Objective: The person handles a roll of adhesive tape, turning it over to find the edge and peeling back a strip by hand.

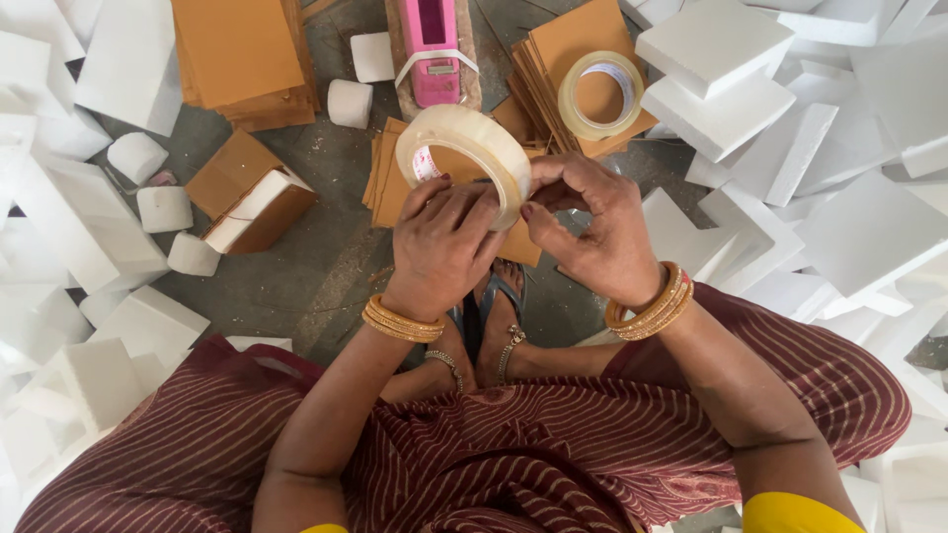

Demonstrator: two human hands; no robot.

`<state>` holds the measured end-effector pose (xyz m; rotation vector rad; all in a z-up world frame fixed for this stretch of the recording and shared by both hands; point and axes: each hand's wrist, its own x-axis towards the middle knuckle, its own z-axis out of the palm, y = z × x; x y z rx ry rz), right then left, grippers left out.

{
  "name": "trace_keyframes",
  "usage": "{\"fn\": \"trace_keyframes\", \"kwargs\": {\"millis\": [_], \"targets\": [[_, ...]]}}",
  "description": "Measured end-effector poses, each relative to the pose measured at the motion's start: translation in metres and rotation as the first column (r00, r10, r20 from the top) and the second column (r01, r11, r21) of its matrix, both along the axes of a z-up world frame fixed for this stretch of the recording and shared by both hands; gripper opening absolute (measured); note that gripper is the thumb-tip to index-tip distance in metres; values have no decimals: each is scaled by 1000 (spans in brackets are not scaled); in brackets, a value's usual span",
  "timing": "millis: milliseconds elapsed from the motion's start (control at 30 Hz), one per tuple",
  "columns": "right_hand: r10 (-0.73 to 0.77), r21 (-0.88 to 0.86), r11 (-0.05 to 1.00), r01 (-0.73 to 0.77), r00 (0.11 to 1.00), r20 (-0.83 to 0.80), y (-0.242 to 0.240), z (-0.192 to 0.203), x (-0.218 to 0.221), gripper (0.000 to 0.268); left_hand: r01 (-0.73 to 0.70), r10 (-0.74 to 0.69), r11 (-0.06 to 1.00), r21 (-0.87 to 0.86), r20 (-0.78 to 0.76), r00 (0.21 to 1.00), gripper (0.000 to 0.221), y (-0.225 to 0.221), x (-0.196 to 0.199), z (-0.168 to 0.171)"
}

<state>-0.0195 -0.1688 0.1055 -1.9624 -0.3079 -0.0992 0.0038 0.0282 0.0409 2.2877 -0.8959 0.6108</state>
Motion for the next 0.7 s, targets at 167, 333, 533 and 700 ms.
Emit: {"fn": "trace_keyframes", "kwargs": {"millis": [167, 333, 533, 700], "targets": [[12, -3, 1000, -12, 1000, 19, 2, 0, 0, 29, 10, -10, 999, 39, 18, 1000, 35, 3, 2, 0], [20, -24, 1000, -20, 1000, 0, -1, -2, 0, 30, 2, -3, 1000, 23, 29, 1000, 36, 3, 2, -1], [20, -39, 999, -20, 1000, 5, -7, -4, 1, 26, -14, 11, 999, 37, 84, 996, 37, 4, 1, 4], [37, -34, 999, -38, 999, -6, -4, -1, -1, 31, -40, 34, 998, 43, 122, 992, 36, 5, 1, 6]]}}
